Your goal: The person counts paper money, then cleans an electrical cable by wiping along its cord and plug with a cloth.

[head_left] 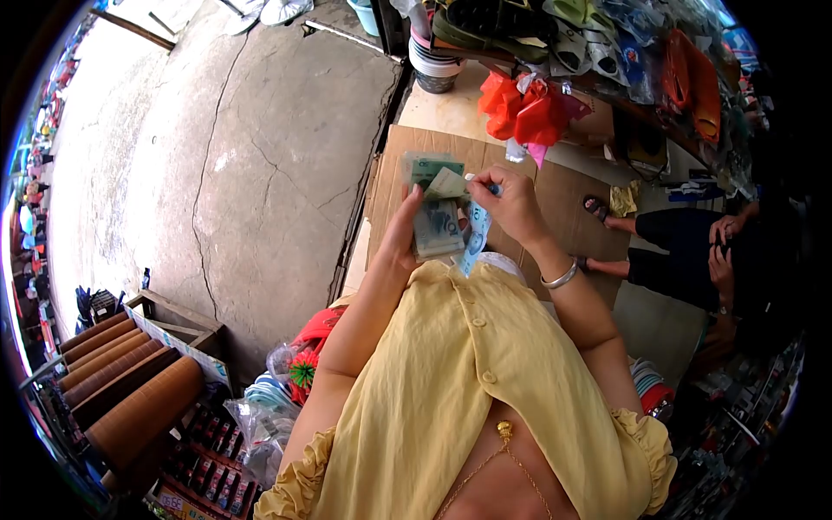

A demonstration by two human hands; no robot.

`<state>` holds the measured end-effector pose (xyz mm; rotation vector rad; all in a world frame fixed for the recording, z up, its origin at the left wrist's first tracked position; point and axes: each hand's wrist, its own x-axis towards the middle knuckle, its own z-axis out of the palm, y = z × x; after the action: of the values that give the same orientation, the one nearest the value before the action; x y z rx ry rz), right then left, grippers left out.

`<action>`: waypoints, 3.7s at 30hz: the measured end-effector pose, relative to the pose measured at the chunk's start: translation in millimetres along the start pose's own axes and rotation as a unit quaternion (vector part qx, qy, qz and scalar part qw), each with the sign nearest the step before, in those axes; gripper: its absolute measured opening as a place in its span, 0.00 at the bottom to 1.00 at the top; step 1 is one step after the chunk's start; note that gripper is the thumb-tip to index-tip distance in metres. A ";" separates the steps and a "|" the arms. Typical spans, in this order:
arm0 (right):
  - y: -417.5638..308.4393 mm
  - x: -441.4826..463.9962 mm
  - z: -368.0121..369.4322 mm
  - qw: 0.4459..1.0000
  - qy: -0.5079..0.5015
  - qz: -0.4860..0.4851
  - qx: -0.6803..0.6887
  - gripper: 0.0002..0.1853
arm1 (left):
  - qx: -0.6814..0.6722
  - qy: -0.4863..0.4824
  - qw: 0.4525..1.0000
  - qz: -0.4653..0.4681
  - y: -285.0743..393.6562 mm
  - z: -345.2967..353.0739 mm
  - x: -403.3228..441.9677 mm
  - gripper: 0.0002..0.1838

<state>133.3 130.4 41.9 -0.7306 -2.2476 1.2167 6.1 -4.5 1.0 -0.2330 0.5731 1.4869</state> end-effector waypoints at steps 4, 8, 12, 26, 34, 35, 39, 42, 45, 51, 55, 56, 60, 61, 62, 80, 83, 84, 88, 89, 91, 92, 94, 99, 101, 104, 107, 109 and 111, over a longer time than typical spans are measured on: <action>-2.6 1.1 -4.9 0.998 -0.037 0.041 0.037 0.06 | 0.004 0.023 1.000 0.014 1.5 -0.4 -2.5 0.26; -6.5 2.8 -8.3 0.997 -0.073 -0.021 -0.012 0.08 | 0.004 -0.013 1.000 -0.009 3.5 -4.2 -4.0 0.26; -3.8 8.2 -15.0 0.997 -0.078 0.013 0.000 0.09 | 0.019 -0.022 0.999 -0.019 4.6 -0.1 -4.7 0.26; 29.0 23.1 -71.8 0.934 0.138 -0.073 -0.321 0.03 | -0.017 -0.015 0.998 0.061 21.7 11.0 -2.3 0.26; -27.4 -13.0 -5.2 0.926 -0.065 -0.219 -0.301 0.13 | 0.031 0.048 0.993 0.099 20.2 32.1 3.7 0.26; -33.3 -14.4 -1.6 0.932 -0.109 -0.229 -0.258 0.17 | 0.051 0.051 0.993 0.090 20.4 33.5 2.8 0.27; -30.9 -8.4 3.1 0.927 -0.131 -0.220 -0.273 0.19 | -0.005 0.052 0.998 0.029 22.6 29.3 4.9 0.20; -26.4 -6.1 5.2 0.921 -0.161 -0.224 -0.277 0.18 | 0.012 0.025 0.999 0.041 21.1 24.4 5.5 0.20; -21.8 -2.0 4.6 0.926 -0.139 -0.230 -0.267 0.18 | 0.064 0.067 0.994 0.061 18.2 25.4 8.7 0.28; -21.2 4.3 -4.6 0.944 -0.106 -0.252 -0.186 0.13 | 0.046 0.034 0.996 0.073 22.8 20.5 10.8 0.29; -16.0 2.3 -3.5 0.932 -0.125 -0.267 -0.211 0.14 | 0.039 0.028 0.997 0.060 21.4 22.8 10.3 0.28; -14.5 1.6 -0.7 0.929 -0.130 -0.275 -0.211 0.15 | 0.050 0.059 0.995 0.067 19.6 26.2 9.5 0.28; -15.4 -0.2 9.0 0.921 -0.134 -0.267 -0.250 0.15 | 0.015 0.099 0.993 0.059 14.4 29.4 5.7 0.20; -15.1 -0.3 11.3 0.919 -0.127 -0.269 -0.257 0.15 | 0.016 0.099 0.993 0.058 13.2 27.3 5.7 0.20; -14.9 -0.2 12.3 0.918 -0.119 -0.272 -0.264 0.15 | 0.006 0.089 0.995 0.037 11.7 23.4 6.4 0.20; -17.6 -2.8 7.6 0.913 -0.095 -0.305 -0.254 0.08 | -0.032 0.077 0.997 -0.005 4.0 -3.0 17.0 0.25; -8.0 -2.2 9.2 0.936 -0.075 -0.277 -0.204 0.06 | -0.045 0.079 0.996 -0.013 5.2 8.0 13.1 0.26; -8.4 0.8 6.8 0.936 -0.072 -0.277 -0.205 0.06 | -0.045 0.086 0.995 -0.021 5.8 12.6 11.4 0.27; -1.3 14.7 -20.1 0.995 0.020 -0.077 -0.067 0.03 | 0.042 -0.008 0.999 -0.031 3.0 15.9 6.9 0.29; 1.2 16.8 -29.1 0.998 0.020 -0.043 -0.049 0.03 | 0.040 -0.028 0.998 -0.037 0.2 17.8 6.9 0.30; 6.9 16.7 -49.9 0.999 0.028 0.015 -0.041 0.05 | 0.063 0.010 0.998 -0.023 -7.9 29.2 4.4 0.32; 12.6 15.2 -59.5 0.998 0.042 0.017 -0.048 0.05 | 0.071 -0.001 0.997 -0.033 -9.8 27.9 3.0 0.32; 33.1 6.0 -84.8 0.975 0.150 0.120 0.116 0.05 | 0.007 -0.030 0.997 -0.075 -9.4 19.1 -1.5 0.30; 122.3 -15.0 -187.2 0.880 0.413 0.099 0.213 0.24 | -0.002 -0.056 0.998 -0.029 -6.6 15.6 16.8 0.27; 132.5 -35.0 -222.8 0.850 0.467 0.115 0.214 0.22 | 0.032 -0.054 0.998 -0.015 -8.5 18.3 16.1 0.26; 164.4 -68.4 -265.0 0.800 0.512 0.181 0.256 0.12 | 0.043 -0.059 0.997 -0.027 -8.3 12.6 21.8 0.25; 186.0 -97.5 -295.4 0.755 0.569 0.221 0.239 0.13 | 0.056 -0.050 0.997 -0.026 -15.0 12.9 26.6 0.24; 199.2 -108.0 -310.8 0.745 0.607 0.209 0.182 0.14 | 0.059 -0.053 0.996 -0.034 -17.3 18.7 33.2 0.24; 203.5 -120.8 -320.7 0.724 0.632 0.223 0.163 0.15 | 0.041 -0.025 0.998 -0.045 -22.5 23.5 34.8 0.23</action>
<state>471.1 338.9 5.8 -1.4119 -0.7101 0.7777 32.5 35.1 -0.8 -0.1551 0.5763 1.3758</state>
